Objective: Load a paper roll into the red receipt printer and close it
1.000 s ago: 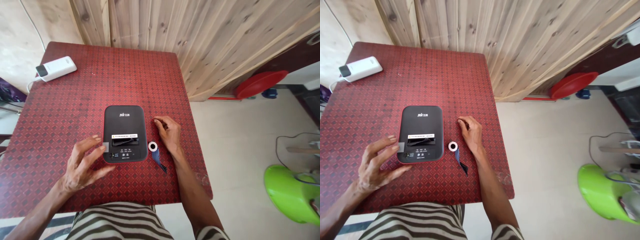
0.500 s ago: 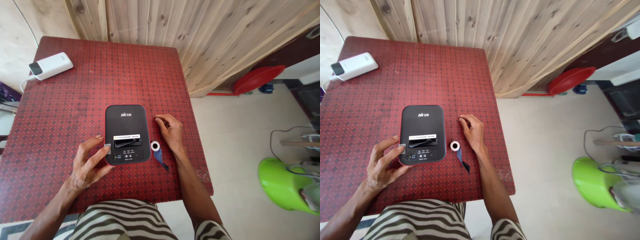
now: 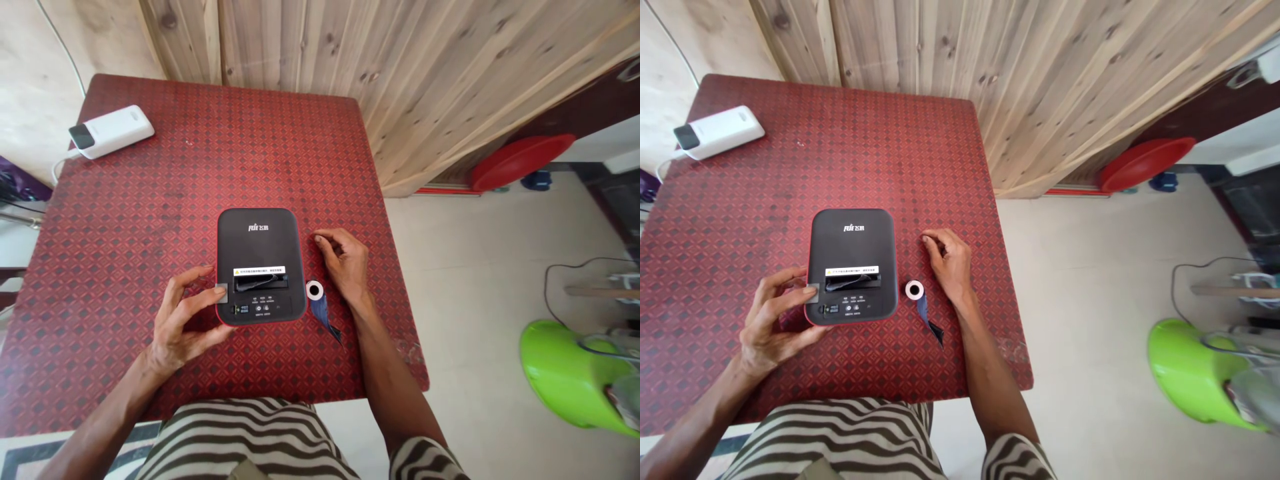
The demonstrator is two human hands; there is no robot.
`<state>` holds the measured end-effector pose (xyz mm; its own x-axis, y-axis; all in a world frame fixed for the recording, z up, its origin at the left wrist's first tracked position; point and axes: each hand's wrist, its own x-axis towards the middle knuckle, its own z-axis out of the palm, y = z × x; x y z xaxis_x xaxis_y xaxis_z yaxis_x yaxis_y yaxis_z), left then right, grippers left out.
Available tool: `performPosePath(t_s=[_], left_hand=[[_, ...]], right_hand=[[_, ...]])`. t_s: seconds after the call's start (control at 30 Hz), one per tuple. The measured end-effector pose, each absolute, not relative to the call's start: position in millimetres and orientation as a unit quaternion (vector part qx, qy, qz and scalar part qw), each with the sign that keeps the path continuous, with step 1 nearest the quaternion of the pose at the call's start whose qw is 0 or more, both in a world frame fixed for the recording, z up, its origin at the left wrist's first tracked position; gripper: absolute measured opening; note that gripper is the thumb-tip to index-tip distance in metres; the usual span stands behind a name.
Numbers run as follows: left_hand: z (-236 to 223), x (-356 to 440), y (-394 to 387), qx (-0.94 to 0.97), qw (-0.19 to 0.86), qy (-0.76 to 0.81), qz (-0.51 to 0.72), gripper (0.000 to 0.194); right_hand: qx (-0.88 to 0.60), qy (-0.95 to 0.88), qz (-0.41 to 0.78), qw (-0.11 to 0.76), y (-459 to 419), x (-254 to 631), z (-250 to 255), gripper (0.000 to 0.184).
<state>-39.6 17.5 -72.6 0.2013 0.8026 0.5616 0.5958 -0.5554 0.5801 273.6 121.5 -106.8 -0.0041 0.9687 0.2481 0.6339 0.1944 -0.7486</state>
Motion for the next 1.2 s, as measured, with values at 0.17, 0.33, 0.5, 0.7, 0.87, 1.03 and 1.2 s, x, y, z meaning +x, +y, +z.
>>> performPosePath(t_s=[0.17,0.33,0.5,0.7,0.87,1.03,1.2], left_hand=[[-72,-42,19,0.771,0.12,0.451,0.435,0.057],[-76,-42,18,0.779,0.107,0.445,0.429,0.055],[-81,-42,17,0.79,0.068,0.443,0.418,0.061],[-83,-42,16,0.792,0.056,0.446,0.413,0.066],[-87,-44,15,0.793,0.062,0.444,0.412,0.066],[-88,-44,15,0.795,0.064,0.445,0.407,0.068],[-85,-43,15,0.798,0.046,0.45,0.399,0.067]], right_hand=[[-0.59,-0.669,0.232,0.388,123,273,-110,0.021],[-0.575,-0.677,0.23,0.398,118,271,-93,0.019],[-0.518,-0.748,0.175,0.377,97,251,-34,0.012],[-0.41,-0.899,0.11,0.109,106,188,7,0.024],[-0.415,-0.902,0.095,-0.075,130,155,12,0.029],[-0.397,-0.912,0.086,-0.064,133,157,12,0.026],[-0.421,-0.902,0.092,0.032,108,179,31,0.016]])
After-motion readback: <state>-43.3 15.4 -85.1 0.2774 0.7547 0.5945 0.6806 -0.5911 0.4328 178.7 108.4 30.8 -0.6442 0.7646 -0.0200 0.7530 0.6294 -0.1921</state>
